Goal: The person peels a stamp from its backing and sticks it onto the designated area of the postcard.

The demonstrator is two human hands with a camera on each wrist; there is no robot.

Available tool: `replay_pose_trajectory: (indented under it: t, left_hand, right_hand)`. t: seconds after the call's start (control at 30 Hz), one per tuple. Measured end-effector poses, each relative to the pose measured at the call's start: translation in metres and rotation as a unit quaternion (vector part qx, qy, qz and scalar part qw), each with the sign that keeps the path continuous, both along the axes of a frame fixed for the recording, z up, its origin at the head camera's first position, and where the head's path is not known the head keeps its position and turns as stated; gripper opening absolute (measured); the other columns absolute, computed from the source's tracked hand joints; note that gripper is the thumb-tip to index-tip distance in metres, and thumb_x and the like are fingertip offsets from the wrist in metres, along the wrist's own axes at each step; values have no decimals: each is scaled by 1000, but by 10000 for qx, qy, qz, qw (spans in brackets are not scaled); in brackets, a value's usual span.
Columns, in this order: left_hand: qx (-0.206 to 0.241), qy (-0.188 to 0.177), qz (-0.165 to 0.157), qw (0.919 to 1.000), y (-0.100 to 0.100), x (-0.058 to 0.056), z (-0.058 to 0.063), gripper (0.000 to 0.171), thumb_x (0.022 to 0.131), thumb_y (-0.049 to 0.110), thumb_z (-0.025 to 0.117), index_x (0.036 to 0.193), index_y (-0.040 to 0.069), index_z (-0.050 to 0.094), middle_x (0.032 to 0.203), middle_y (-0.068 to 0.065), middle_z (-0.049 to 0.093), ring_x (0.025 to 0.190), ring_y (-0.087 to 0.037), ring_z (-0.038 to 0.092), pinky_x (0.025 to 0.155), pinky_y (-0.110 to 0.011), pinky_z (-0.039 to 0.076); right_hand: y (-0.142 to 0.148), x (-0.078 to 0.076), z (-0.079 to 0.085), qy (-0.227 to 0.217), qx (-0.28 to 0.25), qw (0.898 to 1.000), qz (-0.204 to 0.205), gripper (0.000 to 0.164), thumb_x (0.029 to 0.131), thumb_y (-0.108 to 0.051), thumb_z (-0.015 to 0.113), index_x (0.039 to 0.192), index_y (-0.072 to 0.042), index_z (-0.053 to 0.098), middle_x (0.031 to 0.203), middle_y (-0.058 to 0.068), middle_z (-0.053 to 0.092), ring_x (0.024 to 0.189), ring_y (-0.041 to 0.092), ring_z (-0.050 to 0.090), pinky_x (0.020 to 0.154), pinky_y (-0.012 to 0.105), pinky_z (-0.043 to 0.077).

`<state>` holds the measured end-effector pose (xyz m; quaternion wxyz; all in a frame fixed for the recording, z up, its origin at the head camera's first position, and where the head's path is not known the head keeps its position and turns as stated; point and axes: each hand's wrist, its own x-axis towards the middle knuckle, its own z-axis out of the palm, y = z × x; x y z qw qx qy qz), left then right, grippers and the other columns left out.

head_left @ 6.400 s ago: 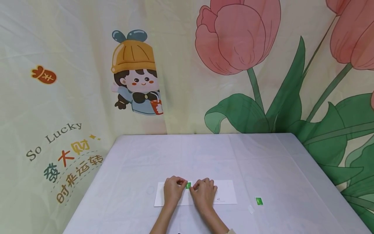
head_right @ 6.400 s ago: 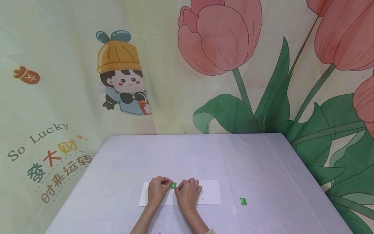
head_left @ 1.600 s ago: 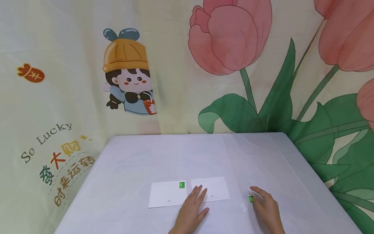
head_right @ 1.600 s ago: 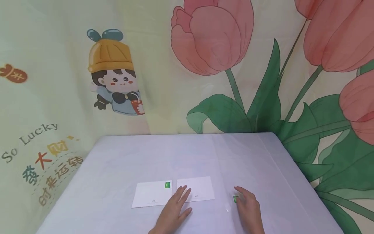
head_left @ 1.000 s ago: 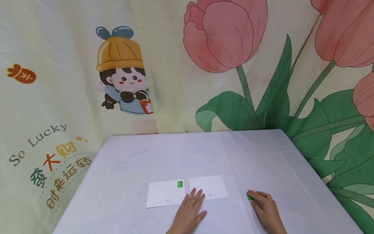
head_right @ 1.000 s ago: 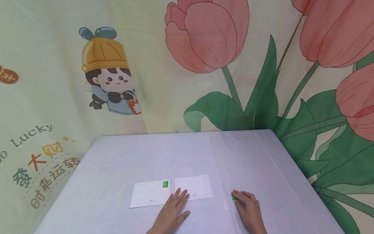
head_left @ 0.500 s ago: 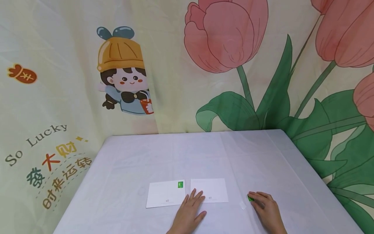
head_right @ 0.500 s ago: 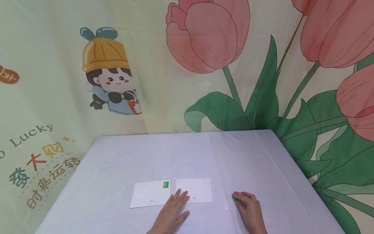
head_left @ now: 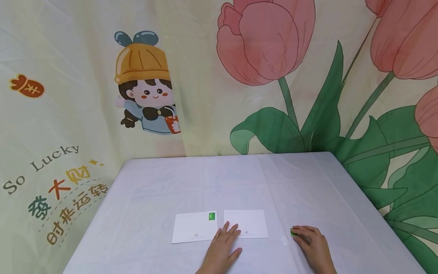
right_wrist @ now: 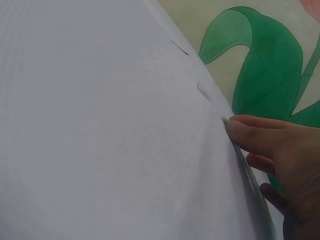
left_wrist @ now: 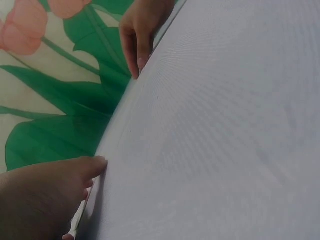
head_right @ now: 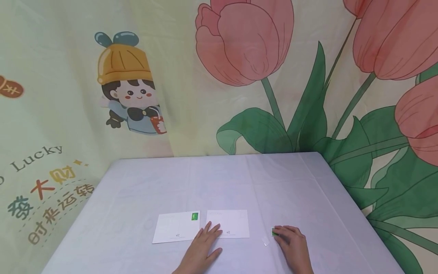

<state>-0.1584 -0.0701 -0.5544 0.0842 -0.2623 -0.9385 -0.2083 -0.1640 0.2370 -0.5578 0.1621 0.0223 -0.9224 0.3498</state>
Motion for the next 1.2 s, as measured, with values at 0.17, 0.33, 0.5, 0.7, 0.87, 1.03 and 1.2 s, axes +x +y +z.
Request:
replay_pose_trajectory:
  t: [0.17, 0.33, 0.5, 0.7, 0.87, 1.03, 1.2]
  left_hand:
    - [-7, 15, -12, 10000, 0, 0, 0, 48, 88, 35, 59, 127, 8, 53, 138, -7, 45, 130, -33, 33, 101, -51, 28]
    - [-19, 27, -24, 10000, 0, 0, 1, 48, 88, 34, 60, 127, 8, 53, 137, -8, 45, 130, -34, 34, 101, -52, 28]
    - [-12, -74, 17, 10000, -1, 2, 2, 47, 88, 34, 60, 127, 8, 53, 139, -7, 43, 131, -32, 32, 102, -51, 27]
    - [162, -155, 53, 9997, -1, 2, 3, 45, 88, 33, 61, 125, 10, 54, 141, -8, 40, 132, -31, 30, 101, -52, 27]
    - [348, -73, 24, 9994, 0, 3, 5, 41, 87, 32, 62, 122, 11, 56, 141, -9, 41, 132, -32, 30, 99, -54, 29]
    - [515, 55, -11, 9987, 2, 4, 5, 39, 86, 30, 64, 119, 11, 58, 138, -11, 43, 130, -34, 32, 98, -54, 31]
    - [602, 34, -6, 9982, 4, 4, 7, 38, 85, 28, 64, 119, 11, 58, 137, -11, 43, 130, -35, 32, 98, -53, 31]
  right_hand:
    - [0, 0, 0, 19, -81, 9999, -129, 18, 69, -11, 80, 83, -19, 73, 96, -3, 68, 95, 19, 54, 85, 46, 37]
    - [-2, 1, 0, -31, -47, 9996, -286, 17, 68, -12, 81, 77, -22, 71, 93, -3, 69, 92, 18, 53, 82, 42, 35]
    - [-2, 2, 1, -1, -47, 9994, -344, 17, 67, -14, 81, 72, -25, 69, 90, -6, 68, 89, 16, 54, 80, 38, 36]
    - [-4, 2, 1, 4, 97, 9988, -482, 20, 68, -12, 81, 70, -25, 66, 82, -12, 66, 83, 10, 53, 77, 34, 42]
    - [-5, 4, 4, 123, 117, 9986, -505, 20, 68, -14, 82, 70, -26, 65, 78, -16, 63, 80, 7, 52, 74, 30, 44]
    - [-9, 8, 11, 214, -16, 9989, -425, 17, 70, -16, 81, 70, -25, 66, 74, -16, 60, 76, 8, 53, 72, 32, 44]
    - [-16, 10, 18, 154, -1, 9992, -359, 16, 70, -15, 80, 69, -25, 67, 68, -19, 57, 70, 5, 52, 66, 30, 42]
